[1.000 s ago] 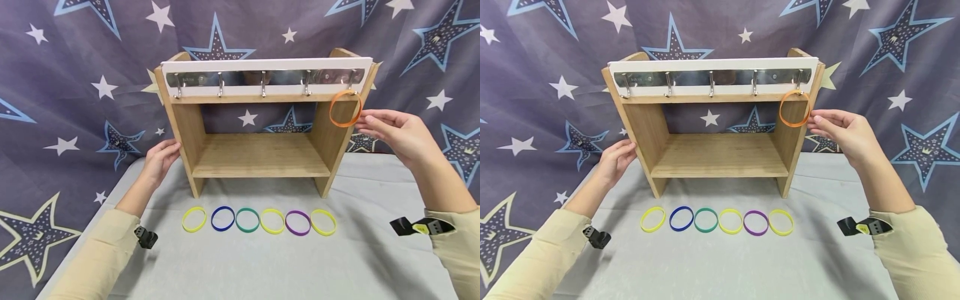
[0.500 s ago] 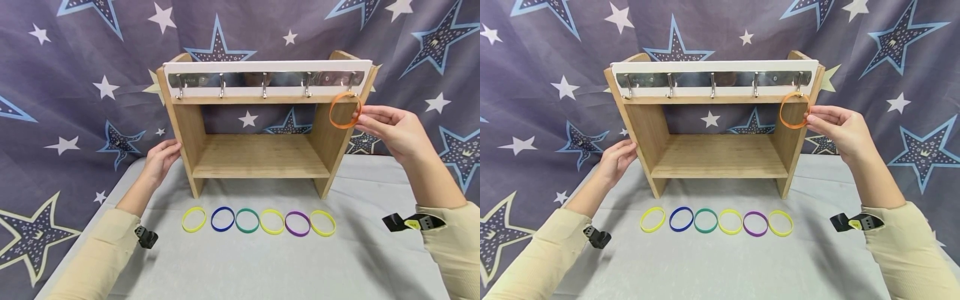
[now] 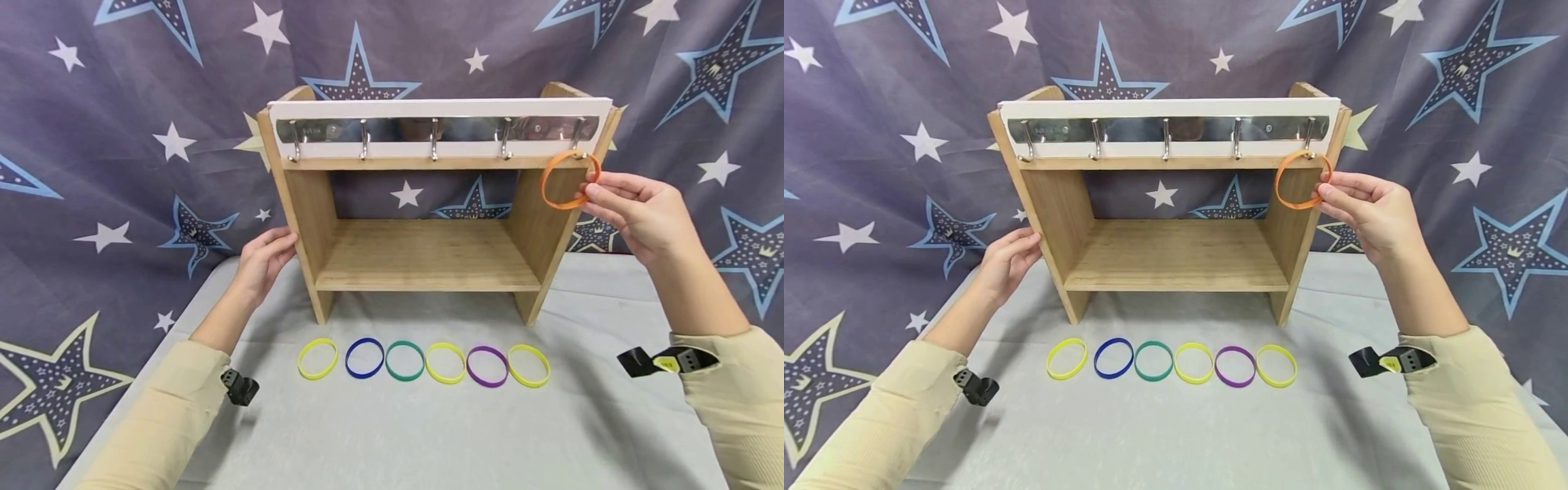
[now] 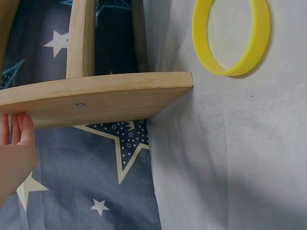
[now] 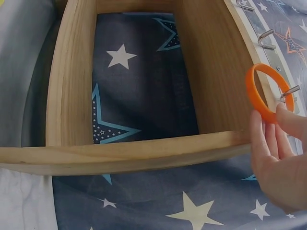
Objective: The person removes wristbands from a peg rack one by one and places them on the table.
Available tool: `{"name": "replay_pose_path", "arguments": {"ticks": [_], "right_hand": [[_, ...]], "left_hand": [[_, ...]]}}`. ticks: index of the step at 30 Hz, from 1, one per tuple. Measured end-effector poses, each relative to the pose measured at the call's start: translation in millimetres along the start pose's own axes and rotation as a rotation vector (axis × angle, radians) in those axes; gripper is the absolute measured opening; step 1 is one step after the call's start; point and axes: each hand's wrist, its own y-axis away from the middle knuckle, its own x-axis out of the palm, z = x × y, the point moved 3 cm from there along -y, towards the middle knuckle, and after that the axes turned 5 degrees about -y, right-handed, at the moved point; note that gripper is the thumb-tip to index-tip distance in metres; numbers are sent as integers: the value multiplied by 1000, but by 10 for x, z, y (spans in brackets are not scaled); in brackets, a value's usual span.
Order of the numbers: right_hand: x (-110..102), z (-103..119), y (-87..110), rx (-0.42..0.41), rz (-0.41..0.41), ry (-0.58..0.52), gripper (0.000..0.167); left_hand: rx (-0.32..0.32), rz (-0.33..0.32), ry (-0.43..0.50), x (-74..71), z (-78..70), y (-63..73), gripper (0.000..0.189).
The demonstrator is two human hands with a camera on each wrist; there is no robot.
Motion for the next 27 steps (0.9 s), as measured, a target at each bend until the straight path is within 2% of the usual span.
{"name": "replay_pose_path", "arguments": {"ticks": [8,14,21,27], "right_hand": [[33,30,-16,-47,48,-119,21],[90,78,21,-61,36,-105,21],[122,86,80,-71,98,-95,23],[110,82,108,-58,104,-111,24]], "left_hand": [[5,2,1,7,-13,7,22],[12,3,-3,10,-24,1,22],[-1,-2,5,-1,-11,8,20],[2,-4,9,-2,0,0,21]]}}
